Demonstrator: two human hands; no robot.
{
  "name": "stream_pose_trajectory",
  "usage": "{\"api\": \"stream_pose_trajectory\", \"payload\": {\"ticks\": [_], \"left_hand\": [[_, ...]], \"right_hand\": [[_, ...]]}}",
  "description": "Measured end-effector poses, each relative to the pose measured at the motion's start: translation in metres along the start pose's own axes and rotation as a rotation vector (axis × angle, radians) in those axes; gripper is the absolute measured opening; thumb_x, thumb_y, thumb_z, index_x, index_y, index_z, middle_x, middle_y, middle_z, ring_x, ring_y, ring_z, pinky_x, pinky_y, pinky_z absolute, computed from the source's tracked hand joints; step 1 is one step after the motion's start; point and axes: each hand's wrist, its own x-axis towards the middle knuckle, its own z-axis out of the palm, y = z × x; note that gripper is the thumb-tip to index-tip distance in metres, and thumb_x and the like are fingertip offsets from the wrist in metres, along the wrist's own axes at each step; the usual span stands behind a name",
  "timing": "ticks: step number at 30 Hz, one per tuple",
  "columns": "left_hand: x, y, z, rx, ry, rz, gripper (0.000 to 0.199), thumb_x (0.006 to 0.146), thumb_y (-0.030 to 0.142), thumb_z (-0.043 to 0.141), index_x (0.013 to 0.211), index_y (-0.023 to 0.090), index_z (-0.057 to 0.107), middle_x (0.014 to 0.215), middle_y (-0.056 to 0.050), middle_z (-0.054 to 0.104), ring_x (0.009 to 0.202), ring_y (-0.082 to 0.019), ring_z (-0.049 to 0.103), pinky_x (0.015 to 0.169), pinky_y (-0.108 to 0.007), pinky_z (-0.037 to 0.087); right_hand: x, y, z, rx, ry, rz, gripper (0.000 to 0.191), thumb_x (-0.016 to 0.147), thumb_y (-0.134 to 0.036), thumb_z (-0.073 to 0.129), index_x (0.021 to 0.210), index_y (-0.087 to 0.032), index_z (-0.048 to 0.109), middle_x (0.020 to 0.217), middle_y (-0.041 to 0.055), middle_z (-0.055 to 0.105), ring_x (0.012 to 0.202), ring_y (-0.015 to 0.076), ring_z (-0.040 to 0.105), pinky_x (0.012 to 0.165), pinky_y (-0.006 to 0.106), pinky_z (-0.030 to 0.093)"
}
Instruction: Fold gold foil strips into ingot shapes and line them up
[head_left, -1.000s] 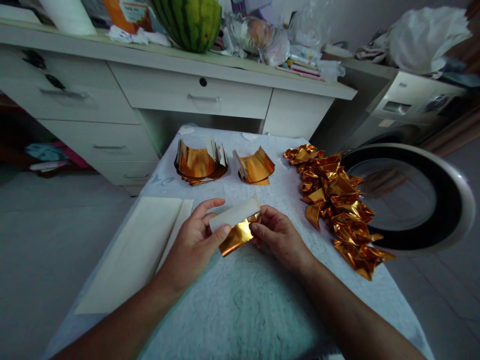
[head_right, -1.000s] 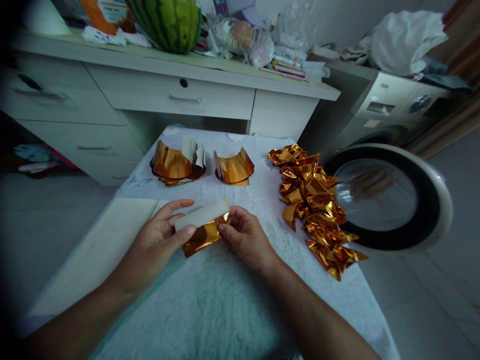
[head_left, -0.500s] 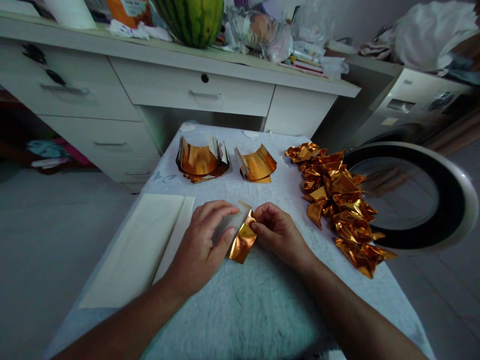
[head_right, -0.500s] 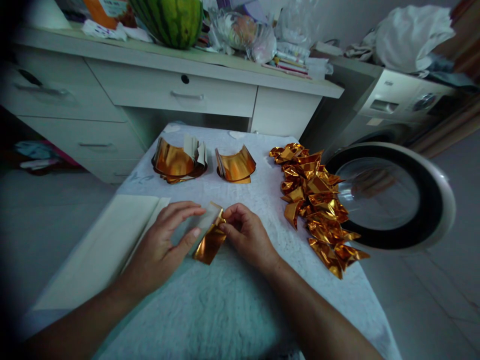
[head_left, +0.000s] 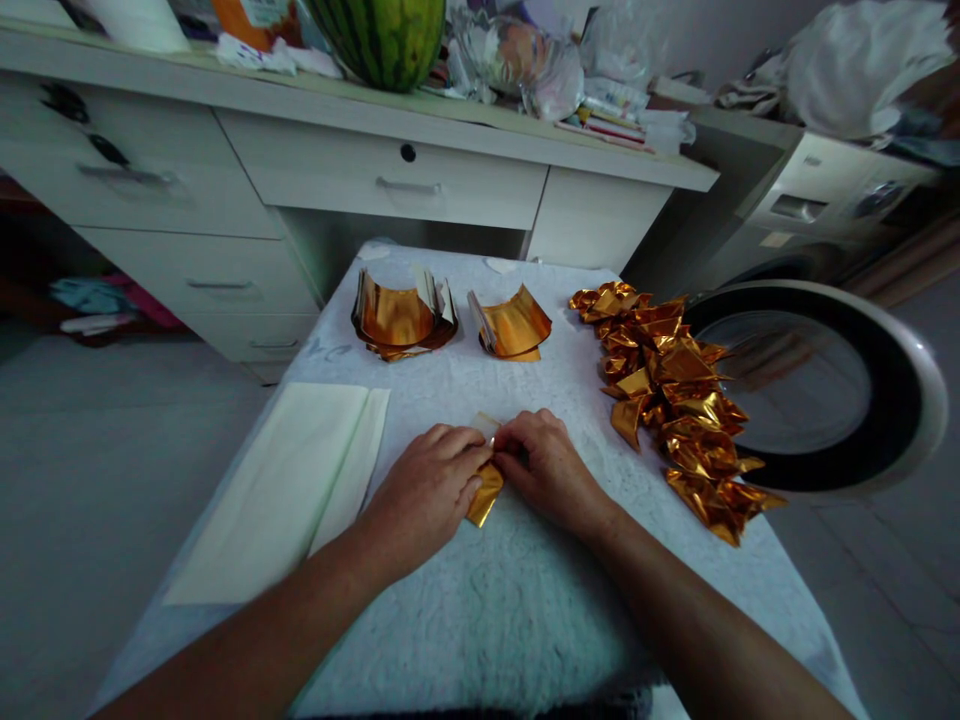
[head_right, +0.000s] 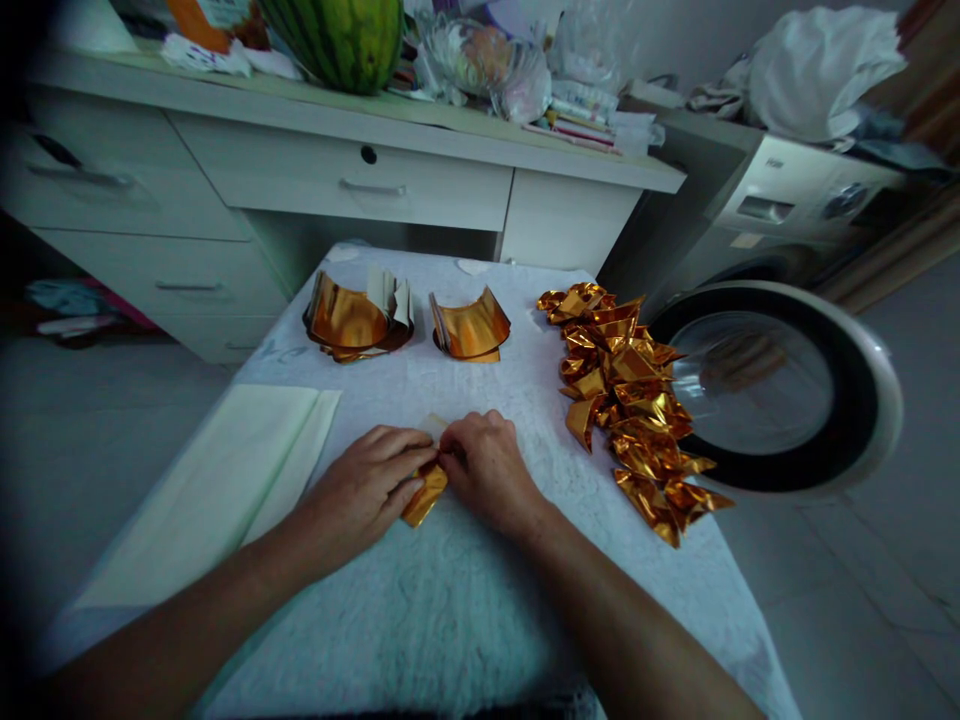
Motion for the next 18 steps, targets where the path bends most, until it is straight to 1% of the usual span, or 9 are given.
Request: {"api": "stream_pose_trajectory", "payload": {"ticks": [3, 6, 7, 8, 11, 13, 15, 16, 18], "left_hand": [[0.0, -0.001, 0.0, 0.02, -0.021, -0.003, 0.027, 0.09, 0.012, 0.056, 0.115, 0.017, 0.064, 0.113, -0.007, 0.063, 0.104, -0.026, 0.054, 0.095, -0.046, 0.049], [0.0, -0.002, 0.0, 0.021, -0.026, -0.003, 0.028, 0.088, 0.011, 0.057, 0.114, 0.017, 0.063, 0.111, -0.007, 0.062, 0.103, -0.025, 0.054, 0.095, -0.045, 0.049], [0.0, -0.003, 0.0, 0.017, -0.027, -0.001, 0.028, 0.088, 0.01, 0.057, 0.114, 0.018, 0.063, 0.11, -0.007, 0.062, 0.103, -0.025, 0.054, 0.095, -0.045, 0.049], [0.0, -0.003, 0.0, 0.012, -0.029, 0.001, 0.027, 0.087, 0.01, 0.057, 0.112, 0.018, 0.064, 0.109, -0.007, 0.062, 0.102, -0.025, 0.054, 0.095, -0.045, 0.049], [0.001, -0.004, -0.003, -0.027, -0.03, 0.01, 0.026, 0.087, 0.008, 0.057, 0.109, 0.018, 0.064, 0.11, -0.006, 0.062, 0.102, -0.024, 0.054, 0.095, -0.043, 0.048], [0.001, -0.005, -0.005, -0.076, -0.018, 0.033, 0.029, 0.086, 0.006, 0.056, 0.111, 0.019, 0.064, 0.115, -0.006, 0.062, 0.106, -0.023, 0.053, 0.097, -0.041, 0.047], [0.0, -0.008, -0.009, -0.138, 0.0, 0.052, 0.029, 0.087, 0.004, 0.056, 0.11, 0.021, 0.064, 0.118, -0.004, 0.063, 0.11, -0.022, 0.053, 0.099, -0.039, 0.045], [0.0, -0.009, -0.01, -0.168, 0.005, 0.055, 0.027, 0.087, 0.004, 0.056, 0.106, 0.021, 0.064, 0.117, -0.003, 0.064, 0.111, -0.021, 0.053, 0.099, -0.038, 0.045], [-0.002, -0.011, -0.013, -0.221, -0.008, 0.056, 0.019, 0.088, 0.005, 0.055, 0.093, 0.021, 0.064, 0.108, -0.001, 0.067, 0.107, -0.019, 0.055, 0.096, -0.036, 0.045]], "right_hand": [[-0.003, 0.001, 0.001, 0.01, 0.004, -0.054, 0.01, 0.084, -0.012, 0.063, 0.09, -0.019, 0.062, 0.087, 0.0029, 0.065, 0.086, 0.02, 0.053, 0.08, 0.035, 0.037], [-0.008, -0.001, -0.001, 0.044, 0.022, -0.109, 0.026, 0.084, -0.01, 0.06, 0.108, -0.018, 0.056, 0.093, 0.0039, 0.065, 0.089, 0.02, 0.054, 0.082, 0.035, 0.038], [-0.009, -0.002, -0.002, 0.051, 0.018, -0.124, 0.03, 0.083, -0.008, 0.059, 0.111, -0.018, 0.054, 0.095, 0.0044, 0.065, 0.09, 0.02, 0.055, 0.083, 0.036, 0.038], [-0.01, -0.003, -0.003, 0.053, 0.002, -0.136, 0.031, 0.082, -0.007, 0.058, 0.11, -0.017, 0.053, 0.096, 0.0046, 0.064, 0.09, 0.0199, 0.055, 0.083, 0.035, 0.038], [-0.012, -0.007, -0.008, 0.034, -0.067, -0.156, 0.028, 0.076, -0.004, 0.058, 0.1, -0.018, 0.053, 0.093, 0.004, 0.062, 0.089, 0.0194, 0.054, 0.083, 0.035, 0.038], [-0.013, -0.009, -0.012, 0.015, -0.108, -0.169, 0.024, 0.076, -0.009, 0.061, 0.097, -0.018, 0.054, 0.094, 0.0039, 0.061, 0.09, 0.02, 0.053, 0.083, 0.036, 0.038], [-0.014, -0.012, -0.016, -0.012, -0.145, -0.186, 0.018, 0.079, -0.017, 0.065, 0.093, -0.019, 0.055, 0.097, 0.0049, 0.06, 0.093, 0.0213, 0.052, 0.084, 0.037, 0.037], [-0.015, -0.013, -0.017, -0.026, -0.163, -0.194, 0.017, 0.08, -0.023, 0.067, 0.092, -0.019, 0.057, 0.099, 0.0055, 0.06, 0.094, 0.022, 0.051, 0.085, 0.038, 0.037], [-0.017, -0.015, -0.019, -0.051, -0.194, -0.208, 0.023, 0.079, -0.034, 0.072, 0.091, -0.02, 0.059, 0.103, 0.0063, 0.059, 0.096, 0.0235, 0.049, 0.086, 0.039, 0.036]]}}
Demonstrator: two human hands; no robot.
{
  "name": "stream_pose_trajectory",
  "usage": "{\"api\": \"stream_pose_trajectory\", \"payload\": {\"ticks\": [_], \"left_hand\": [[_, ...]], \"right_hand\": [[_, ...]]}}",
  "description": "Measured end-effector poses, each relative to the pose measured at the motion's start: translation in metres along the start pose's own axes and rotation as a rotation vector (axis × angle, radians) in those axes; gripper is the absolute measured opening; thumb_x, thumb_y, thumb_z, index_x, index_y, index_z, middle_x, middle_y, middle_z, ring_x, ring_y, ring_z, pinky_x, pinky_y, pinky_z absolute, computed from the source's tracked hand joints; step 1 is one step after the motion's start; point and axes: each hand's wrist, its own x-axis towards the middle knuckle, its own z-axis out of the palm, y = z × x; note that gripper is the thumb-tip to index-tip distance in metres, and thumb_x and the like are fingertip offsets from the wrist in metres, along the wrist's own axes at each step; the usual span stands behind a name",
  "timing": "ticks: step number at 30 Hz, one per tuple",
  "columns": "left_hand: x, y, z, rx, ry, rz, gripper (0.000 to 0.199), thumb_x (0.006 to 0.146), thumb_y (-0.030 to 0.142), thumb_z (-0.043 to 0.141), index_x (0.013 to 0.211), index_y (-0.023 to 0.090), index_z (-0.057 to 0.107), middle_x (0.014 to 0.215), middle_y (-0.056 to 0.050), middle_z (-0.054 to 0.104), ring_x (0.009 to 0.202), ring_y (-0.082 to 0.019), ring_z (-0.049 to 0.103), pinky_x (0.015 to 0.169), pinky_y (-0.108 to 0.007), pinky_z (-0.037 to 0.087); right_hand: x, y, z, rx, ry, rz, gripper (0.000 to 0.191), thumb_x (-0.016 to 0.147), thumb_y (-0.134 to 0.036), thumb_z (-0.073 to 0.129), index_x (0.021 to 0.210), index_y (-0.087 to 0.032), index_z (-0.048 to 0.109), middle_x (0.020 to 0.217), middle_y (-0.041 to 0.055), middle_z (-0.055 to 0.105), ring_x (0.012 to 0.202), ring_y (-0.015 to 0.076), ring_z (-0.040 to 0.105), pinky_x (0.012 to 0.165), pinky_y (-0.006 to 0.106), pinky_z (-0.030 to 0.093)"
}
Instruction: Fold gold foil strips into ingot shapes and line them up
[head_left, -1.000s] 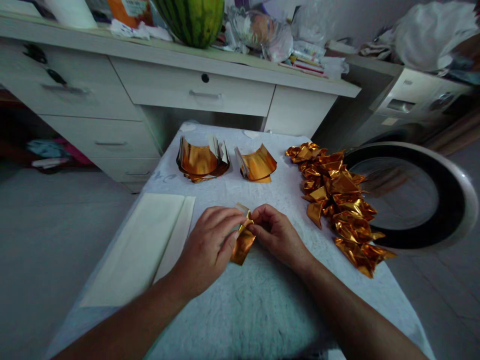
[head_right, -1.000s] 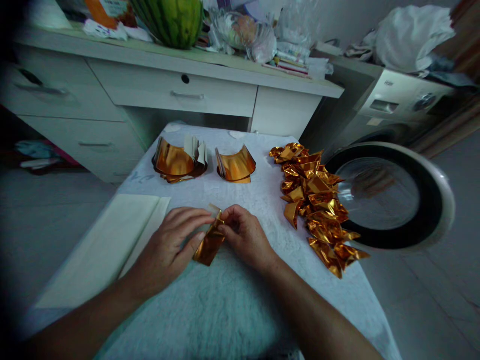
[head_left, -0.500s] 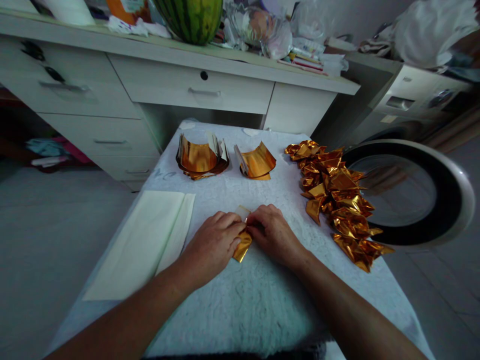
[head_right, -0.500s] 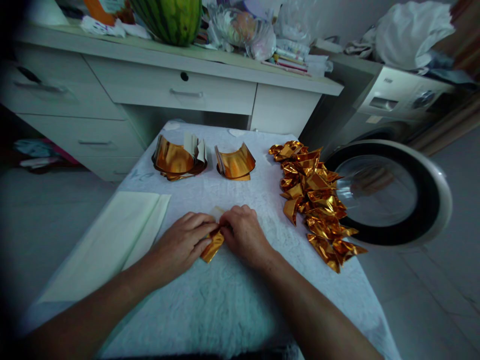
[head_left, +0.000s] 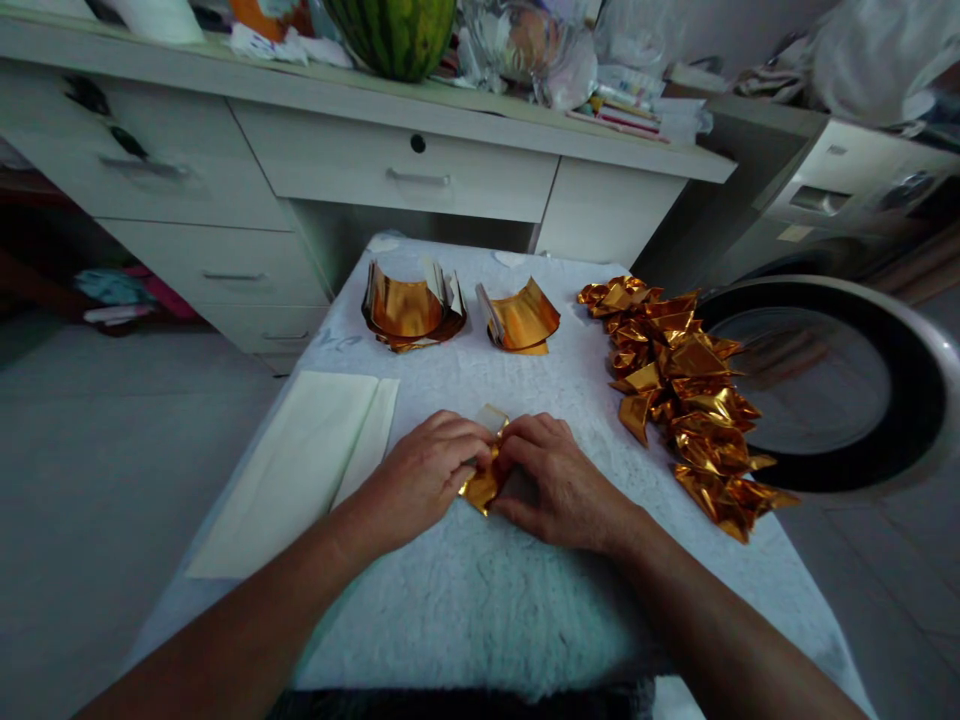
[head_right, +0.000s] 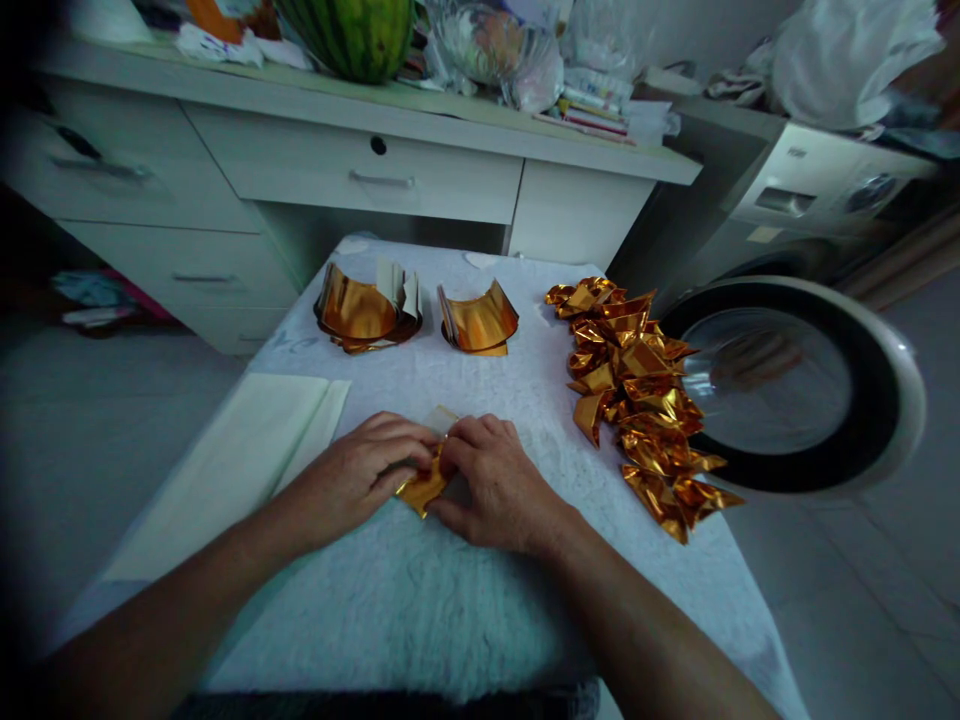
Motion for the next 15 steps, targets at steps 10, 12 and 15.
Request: {"api": "stream_pose_trajectory", "payload": {"ticks": [10, 12, 15], "left_hand": [[-0.003, 0.002, -0.015, -0.027, -0.197, -0.029, 0.023, 0.075, 0.003, 0.059, 0.089, 0.022, 0.064, 0.11, -0.001, 0.063, 0.111, -0.02, 0.052, 0.1, -0.037, 0.04], [-0.004, 0.003, -0.017, -0.037, -0.22, -0.036, 0.025, 0.072, 0.004, 0.062, 0.09, 0.022, 0.063, 0.113, -0.001, 0.061, 0.114, -0.021, 0.05, 0.101, -0.037, 0.04], [-0.005, 0.003, -0.016, -0.037, -0.225, -0.046, 0.022, 0.072, 0.008, 0.066, 0.088, 0.022, 0.06, 0.114, -0.002, 0.059, 0.113, -0.022, 0.049, 0.1, -0.038, 0.04]], "right_hand": [[-0.001, -0.004, 0.0, -0.092, -0.022, 0.011, 0.038, 0.075, -0.051, 0.076, 0.096, -0.022, 0.064, 0.107, 0.0058, 0.06, 0.1, 0.0262, 0.045, 0.09, 0.042, 0.034], [-0.001, -0.004, 0.001, -0.102, -0.016, -0.003, 0.036, 0.079, -0.052, 0.072, 0.096, -0.022, 0.065, 0.105, 0.0056, 0.061, 0.1, 0.026, 0.045, 0.09, 0.042, 0.033], [-0.001, -0.004, 0.001, -0.111, -0.008, -0.03, 0.033, 0.083, -0.052, 0.068, 0.1, -0.023, 0.068, 0.103, 0.0056, 0.062, 0.099, 0.0259, 0.046, 0.09, 0.043, 0.032]]}}
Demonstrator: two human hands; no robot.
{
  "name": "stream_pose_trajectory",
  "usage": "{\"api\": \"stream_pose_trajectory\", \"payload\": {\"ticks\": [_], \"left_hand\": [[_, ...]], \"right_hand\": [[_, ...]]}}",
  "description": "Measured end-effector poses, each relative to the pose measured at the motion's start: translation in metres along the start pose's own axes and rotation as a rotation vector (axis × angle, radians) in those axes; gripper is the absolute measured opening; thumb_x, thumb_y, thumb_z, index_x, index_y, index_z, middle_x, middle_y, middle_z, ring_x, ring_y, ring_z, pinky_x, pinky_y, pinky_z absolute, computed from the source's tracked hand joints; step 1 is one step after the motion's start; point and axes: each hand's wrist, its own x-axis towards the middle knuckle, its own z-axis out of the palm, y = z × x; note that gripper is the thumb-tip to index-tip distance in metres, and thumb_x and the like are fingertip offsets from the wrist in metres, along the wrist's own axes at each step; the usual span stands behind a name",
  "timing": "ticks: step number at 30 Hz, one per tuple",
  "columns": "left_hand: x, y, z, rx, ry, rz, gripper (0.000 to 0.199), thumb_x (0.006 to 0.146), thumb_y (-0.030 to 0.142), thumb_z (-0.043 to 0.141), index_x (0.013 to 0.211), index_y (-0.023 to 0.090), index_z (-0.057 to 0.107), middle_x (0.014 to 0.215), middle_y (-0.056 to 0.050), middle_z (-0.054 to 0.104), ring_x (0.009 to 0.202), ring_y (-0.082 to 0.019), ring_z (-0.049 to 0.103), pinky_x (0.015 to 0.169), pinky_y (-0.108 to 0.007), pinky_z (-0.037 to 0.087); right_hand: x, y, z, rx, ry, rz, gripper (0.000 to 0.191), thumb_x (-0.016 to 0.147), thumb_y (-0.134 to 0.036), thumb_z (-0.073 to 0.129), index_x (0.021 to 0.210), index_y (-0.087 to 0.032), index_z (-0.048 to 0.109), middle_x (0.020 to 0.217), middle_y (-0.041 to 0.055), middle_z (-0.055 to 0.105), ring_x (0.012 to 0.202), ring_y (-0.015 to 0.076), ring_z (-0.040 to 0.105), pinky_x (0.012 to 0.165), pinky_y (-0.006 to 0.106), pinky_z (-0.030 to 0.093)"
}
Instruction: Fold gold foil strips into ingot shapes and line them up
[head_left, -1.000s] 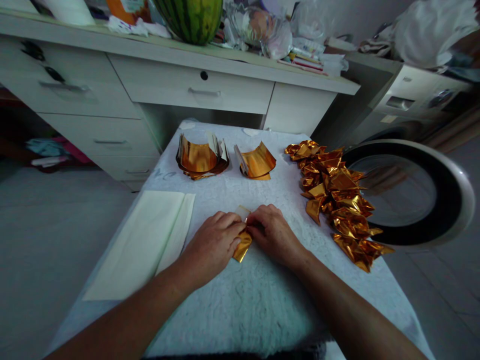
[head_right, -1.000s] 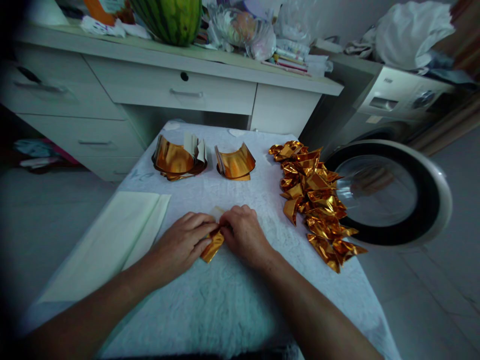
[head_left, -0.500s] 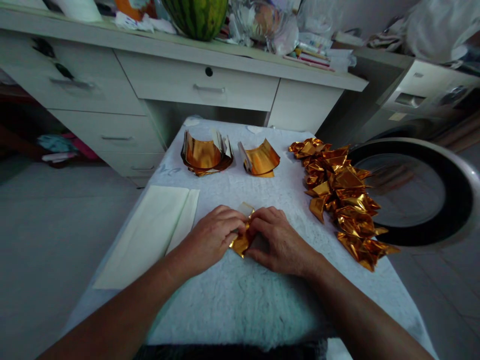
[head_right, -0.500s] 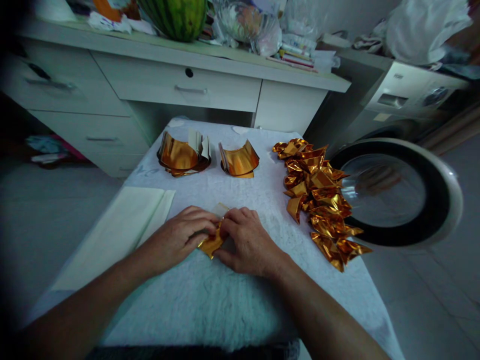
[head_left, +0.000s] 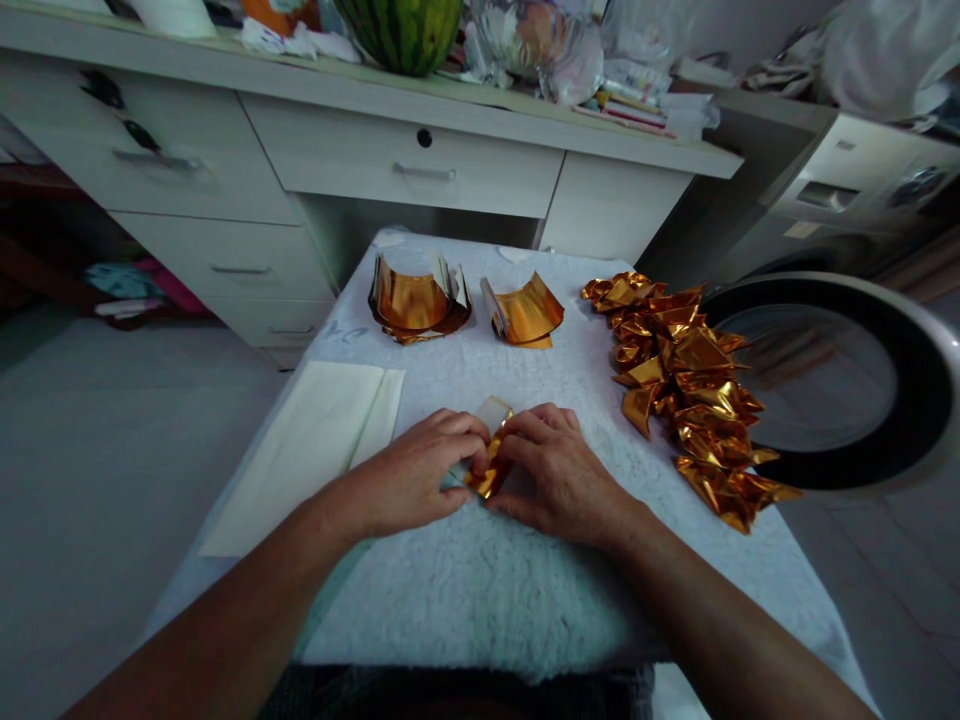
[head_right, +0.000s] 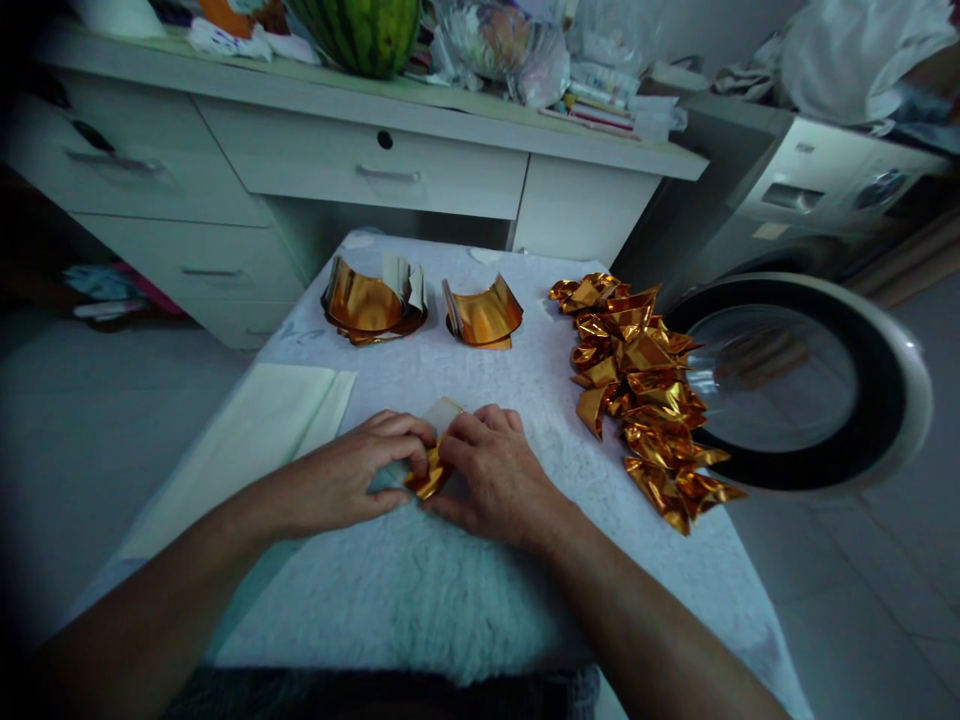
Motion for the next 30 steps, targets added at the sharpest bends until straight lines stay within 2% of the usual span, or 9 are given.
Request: {"api": "stream_pose_trajectory", "payload": {"ticks": [5, 9, 14, 16, 20, 30], "left_hand": [[0.001, 0.0, 0.004, 0.031, 0.039, -0.006, 0.017, 0.075, 0.017, 0.072, 0.086, 0.021, 0.06, 0.109, -0.003, 0.059, 0.108, -0.023, 0.051, 0.096, -0.04, 0.042], [0.002, 0.001, 0.005, 0.048, 0.073, 0.011, 0.01, 0.079, 0.013, 0.068, 0.083, 0.02, 0.062, 0.106, -0.003, 0.06, 0.106, -0.022, 0.052, 0.095, -0.039, 0.043], [0.002, 0.004, 0.004, 0.054, 0.072, 0.008, 0.012, 0.08, 0.009, 0.064, 0.083, 0.02, 0.064, 0.106, -0.003, 0.06, 0.106, -0.022, 0.053, 0.095, -0.038, 0.043], [0.001, 0.004, 0.003, 0.059, 0.065, 0.0, 0.012, 0.081, 0.009, 0.063, 0.083, 0.02, 0.064, 0.105, -0.003, 0.06, 0.106, -0.022, 0.053, 0.095, -0.039, 0.044], [0.0, 0.003, 0.004, 0.062, 0.071, 0.005, 0.01, 0.083, 0.01, 0.061, 0.081, 0.019, 0.061, 0.106, -0.003, 0.061, 0.107, -0.022, 0.053, 0.096, -0.039, 0.044], [0.0, 0.002, 0.004, 0.038, 0.085, -0.046, 0.014, 0.076, 0.006, 0.063, 0.078, 0.02, 0.062, 0.109, -0.002, 0.06, 0.109, -0.021, 0.052, 0.096, -0.038, 0.044]], "right_hand": [[0.001, 0.0, 0.0, 0.002, 0.029, -0.019, 0.027, 0.088, -0.048, 0.064, 0.099, -0.024, 0.07, 0.099, 0.0057, 0.063, 0.097, 0.0253, 0.047, 0.088, 0.043, 0.032], [0.001, 0.0, -0.001, -0.004, 0.041, -0.031, 0.027, 0.091, -0.047, 0.059, 0.094, -0.022, 0.069, 0.096, 0.0067, 0.064, 0.096, 0.0248, 0.048, 0.088, 0.043, 0.033], [-0.001, 0.0, 0.001, 0.018, 0.062, -0.041, 0.028, 0.085, -0.046, 0.068, 0.097, -0.021, 0.066, 0.106, 0.0073, 0.063, 0.099, 0.0259, 0.048, 0.088, 0.043, 0.034], [0.0, -0.001, 0.003, 0.055, 0.063, -0.043, 0.024, 0.085, -0.04, 0.069, 0.098, -0.02, 0.064, 0.108, 0.0074, 0.062, 0.1, 0.025, 0.049, 0.087, 0.041, 0.035], [0.002, 0.001, 0.009, 0.123, 0.05, -0.039, 0.007, 0.09, -0.026, 0.063, 0.092, -0.019, 0.062, 0.102, 0.0059, 0.062, 0.096, 0.0215, 0.051, 0.084, 0.036, 0.037], [0.004, 0.007, 0.015, 0.229, 0.076, -0.009, 0.005, 0.086, -0.021, 0.068, 0.09, -0.021, 0.065, 0.103, 0.0036, 0.062, 0.096, 0.0197, 0.053, 0.085, 0.035, 0.038]]}}
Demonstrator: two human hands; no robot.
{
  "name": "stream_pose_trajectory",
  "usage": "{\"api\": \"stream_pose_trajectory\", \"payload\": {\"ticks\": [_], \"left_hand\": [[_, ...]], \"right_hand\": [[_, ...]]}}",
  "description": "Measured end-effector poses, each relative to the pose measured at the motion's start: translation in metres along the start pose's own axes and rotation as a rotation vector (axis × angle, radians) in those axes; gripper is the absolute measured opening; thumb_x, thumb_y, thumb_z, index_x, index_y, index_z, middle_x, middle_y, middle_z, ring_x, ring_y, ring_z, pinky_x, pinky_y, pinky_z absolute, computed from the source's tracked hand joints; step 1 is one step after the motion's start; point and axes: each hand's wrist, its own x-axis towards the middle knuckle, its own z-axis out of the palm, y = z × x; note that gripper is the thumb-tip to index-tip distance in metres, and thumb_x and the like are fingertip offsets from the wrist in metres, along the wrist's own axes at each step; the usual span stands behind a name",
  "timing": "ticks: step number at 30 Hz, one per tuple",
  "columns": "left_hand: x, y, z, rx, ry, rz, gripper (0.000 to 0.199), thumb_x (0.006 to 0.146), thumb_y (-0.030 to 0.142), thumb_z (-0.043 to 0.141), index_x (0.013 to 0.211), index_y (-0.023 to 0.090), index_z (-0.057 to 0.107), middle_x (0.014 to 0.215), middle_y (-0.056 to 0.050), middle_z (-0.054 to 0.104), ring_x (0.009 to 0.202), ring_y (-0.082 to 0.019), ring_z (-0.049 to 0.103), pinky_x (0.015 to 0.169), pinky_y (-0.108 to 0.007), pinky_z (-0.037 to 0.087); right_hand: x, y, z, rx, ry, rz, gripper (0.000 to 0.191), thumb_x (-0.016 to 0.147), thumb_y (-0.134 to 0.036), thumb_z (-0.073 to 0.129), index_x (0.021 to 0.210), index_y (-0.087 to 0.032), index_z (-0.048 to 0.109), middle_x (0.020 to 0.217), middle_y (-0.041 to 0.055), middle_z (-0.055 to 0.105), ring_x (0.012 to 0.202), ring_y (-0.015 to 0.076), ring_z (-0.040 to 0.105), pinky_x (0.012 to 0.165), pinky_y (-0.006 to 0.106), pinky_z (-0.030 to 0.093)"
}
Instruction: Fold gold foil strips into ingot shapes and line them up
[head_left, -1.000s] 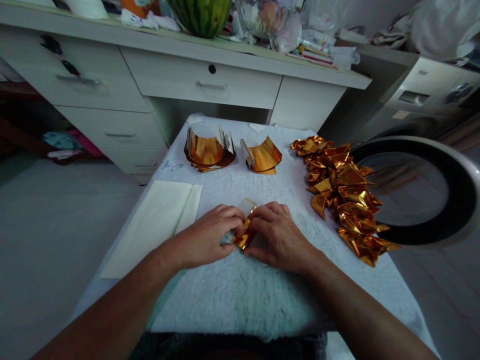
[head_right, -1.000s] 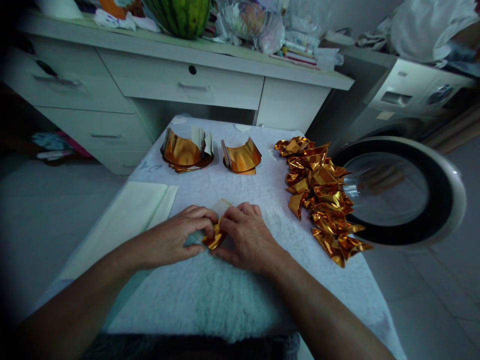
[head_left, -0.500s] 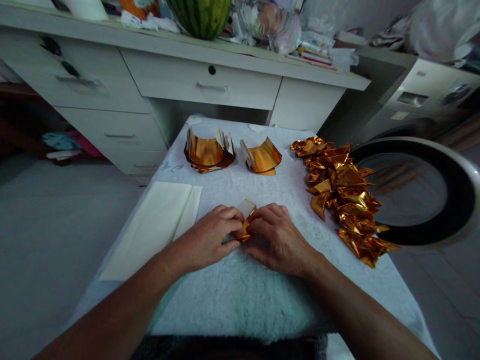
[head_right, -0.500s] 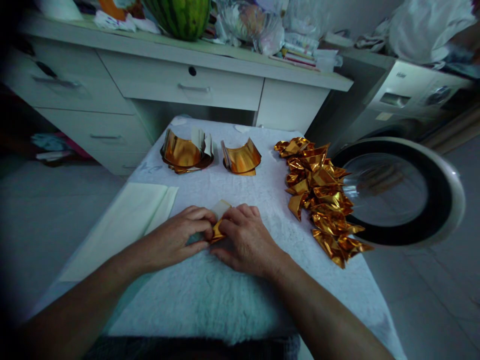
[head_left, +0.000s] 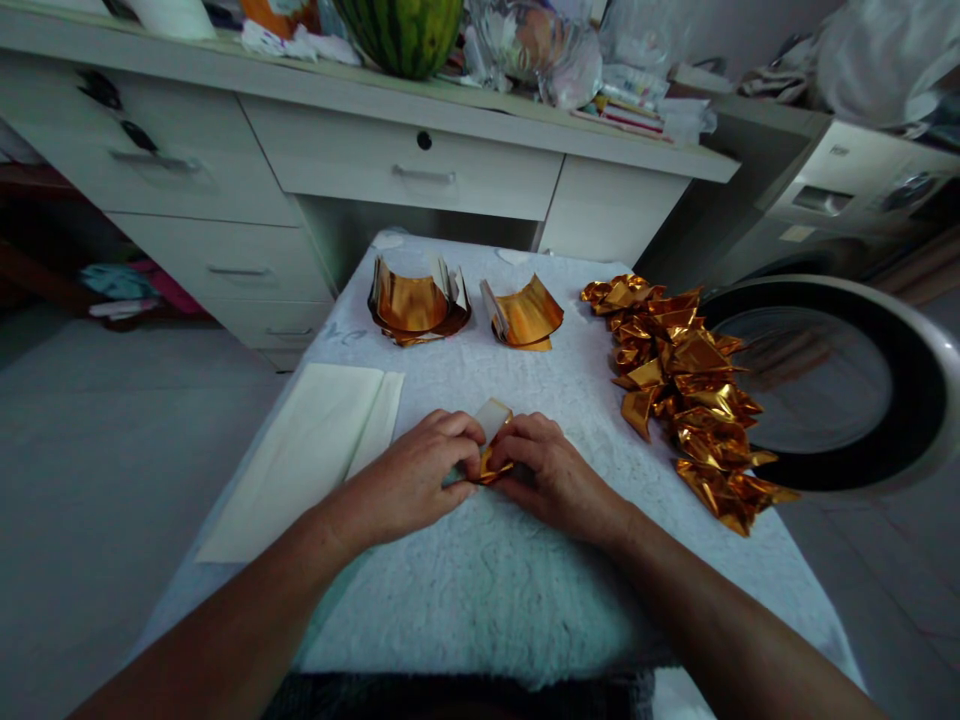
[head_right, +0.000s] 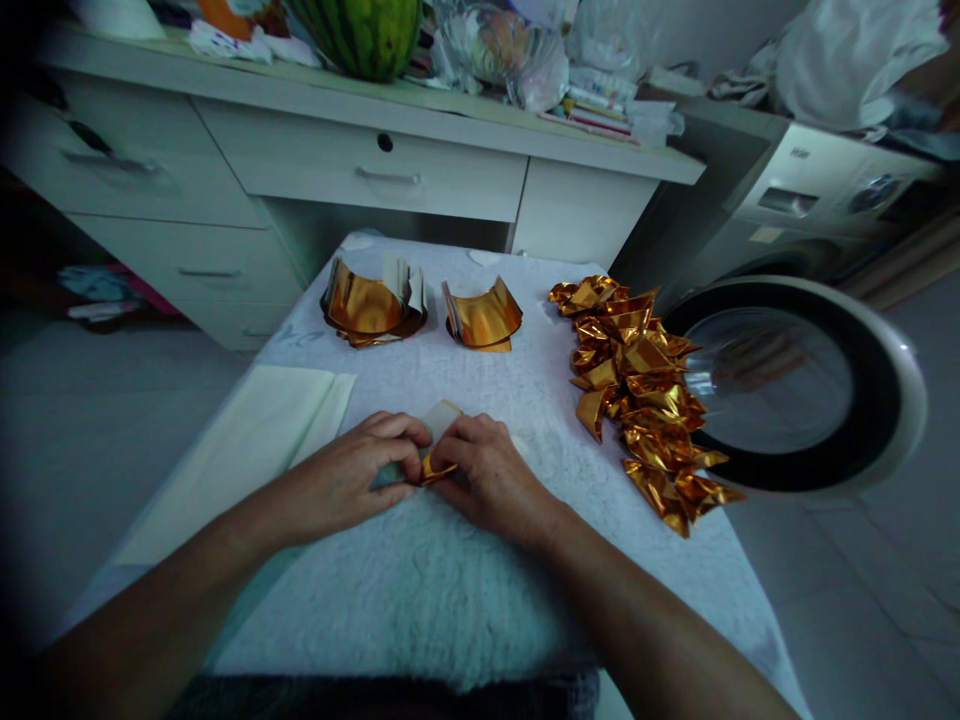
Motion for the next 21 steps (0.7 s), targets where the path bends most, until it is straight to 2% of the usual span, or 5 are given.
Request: {"api": "stream_pose_trajectory", "payload": {"ticks": [9, 14, 17, 21], "left_hand": [[-0.0014, -0.0023, 0.0015, 0.005, 0.022, -0.034, 0.008, 0.08, 0.015, 0.064, 0.075, 0.02, 0.062, 0.105, -0.003, 0.057, 0.107, -0.022, 0.05, 0.094, -0.039, 0.044], [-0.0028, -0.0024, 0.0015, 0.02, 0.033, -0.025, 0.009, 0.081, 0.014, 0.06, 0.075, 0.02, 0.06, 0.103, -0.002, 0.056, 0.105, -0.022, 0.049, 0.092, -0.038, 0.044], [-0.0029, -0.0009, 0.0009, 0.038, 0.036, -0.022, 0.01, 0.083, 0.014, 0.057, 0.074, 0.02, 0.058, 0.1, -0.003, 0.056, 0.101, -0.022, 0.049, 0.089, -0.038, 0.044], [-0.0022, 0.0001, 0.0007, 0.057, 0.036, -0.015, 0.012, 0.084, 0.015, 0.056, 0.074, 0.02, 0.059, 0.098, -0.003, 0.056, 0.099, -0.022, 0.048, 0.087, -0.039, 0.044]], "right_hand": [[0.0047, -0.0036, -0.0036, 0.018, -0.041, 0.043, 0.006, 0.088, -0.019, 0.064, 0.082, -0.02, 0.064, 0.097, 0.0035, 0.062, 0.095, 0.0197, 0.053, 0.086, 0.036, 0.037], [0.0056, -0.007, -0.0022, -0.001, -0.021, 0.076, 0.007, 0.085, -0.015, 0.062, 0.081, -0.019, 0.059, 0.092, 0.0033, 0.061, 0.089, 0.0193, 0.051, 0.082, 0.035, 0.037], [0.0061, -0.0063, -0.0003, 0.015, 0.01, 0.105, 0.007, 0.084, -0.017, 0.063, 0.085, -0.02, 0.057, 0.086, 0.0015, 0.061, 0.084, 0.0184, 0.051, 0.078, 0.033, 0.037], [0.0068, -0.004, -0.0006, 0.027, -0.007, 0.07, 0.012, 0.088, -0.023, 0.064, 0.079, -0.02, 0.058, 0.09, 0.002, 0.063, 0.088, 0.0183, 0.053, 0.082, 0.034, 0.036]]}}
